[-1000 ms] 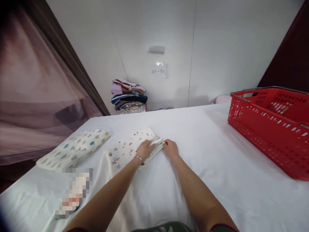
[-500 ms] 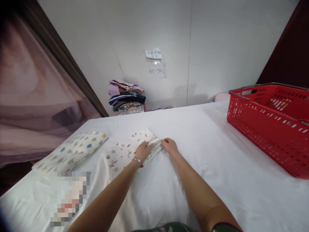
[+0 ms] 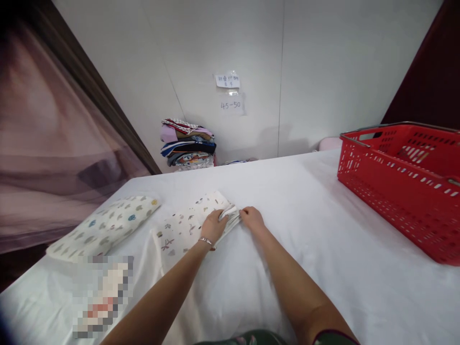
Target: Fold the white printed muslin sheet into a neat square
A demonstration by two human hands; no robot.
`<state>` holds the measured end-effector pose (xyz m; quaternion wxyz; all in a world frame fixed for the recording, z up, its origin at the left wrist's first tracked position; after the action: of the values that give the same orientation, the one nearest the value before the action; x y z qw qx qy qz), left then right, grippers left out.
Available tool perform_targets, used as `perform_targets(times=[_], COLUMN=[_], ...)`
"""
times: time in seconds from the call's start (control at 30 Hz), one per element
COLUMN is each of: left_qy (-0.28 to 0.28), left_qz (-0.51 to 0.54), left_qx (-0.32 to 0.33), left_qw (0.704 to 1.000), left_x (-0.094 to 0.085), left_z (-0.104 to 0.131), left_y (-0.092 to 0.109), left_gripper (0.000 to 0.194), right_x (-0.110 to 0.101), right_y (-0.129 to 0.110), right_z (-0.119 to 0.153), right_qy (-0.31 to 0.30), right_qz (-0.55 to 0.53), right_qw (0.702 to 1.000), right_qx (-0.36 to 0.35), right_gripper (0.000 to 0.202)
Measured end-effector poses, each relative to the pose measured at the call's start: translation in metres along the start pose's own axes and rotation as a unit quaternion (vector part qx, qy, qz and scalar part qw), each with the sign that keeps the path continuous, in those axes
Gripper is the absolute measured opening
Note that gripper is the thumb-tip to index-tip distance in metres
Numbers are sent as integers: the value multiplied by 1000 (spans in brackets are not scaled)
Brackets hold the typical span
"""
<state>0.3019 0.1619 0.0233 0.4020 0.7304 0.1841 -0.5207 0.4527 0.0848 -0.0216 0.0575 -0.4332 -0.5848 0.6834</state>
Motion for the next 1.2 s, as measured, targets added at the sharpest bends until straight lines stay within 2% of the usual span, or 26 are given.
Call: perform_targets(times=[0.13, 0.2, 0.27, 0.4, 0.47, 0.67, 0.9, 1.0, 1.1, 1.2], left_qy=[14, 6, -4, -23, -32, -39, -23, -9, 0, 6], left_qz=[-66, -93, -111, -113, -110, -82, -62, -75, -79, -74], left_qx=[29, 49, 56, 38, 32, 7, -5, 10, 19, 22], left_qw=[997, 994, 992, 993, 993, 996, 998, 997, 997, 997], left_x=[-2, 0, 2, 4, 5, 7, 5, 7, 8, 9], left_z=[5, 6, 5, -7, -13, -17, -13, -10, -8, -8], left_y=[17, 27, 33, 29, 25, 14, 17, 21, 23, 22], left_gripper=[43, 52, 52, 30, 25, 27, 27, 27, 27, 28], right_x=[5, 6, 5, 4, 3, 1, 15, 19, 19, 23], right_y=[-1, 2, 4, 7, 8, 10, 9, 10, 7, 5], right_z=[-3, -3, -3, 0, 1, 1, 6, 7, 7, 9], right_qy=[-7, -11, -17, -32, -41, -61, -102, -104, -105, -125], right_qz=[-8, -28, -54, -102, -117, -126, -155, -175, -189, -238], right_qw=[1000, 999, 998, 993, 991, 987, 979, 974, 971, 956], right_qx=[10, 15, 20, 41, 54, 77, 89, 100, 101, 117], right_gripper=[14, 14, 15, 20, 19, 10, 12, 7, 12, 14])
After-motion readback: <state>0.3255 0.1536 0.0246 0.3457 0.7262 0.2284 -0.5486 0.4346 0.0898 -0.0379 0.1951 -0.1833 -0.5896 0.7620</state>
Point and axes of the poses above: each hand's wrist, its own z-axis away from the middle knuckle, its own x-axis out of the palm, y = z × x, the point moved 9 cm from there along -z, towards the middle knuckle, and after that the axes turned 1 degree about -x, right-handed, at the moved point
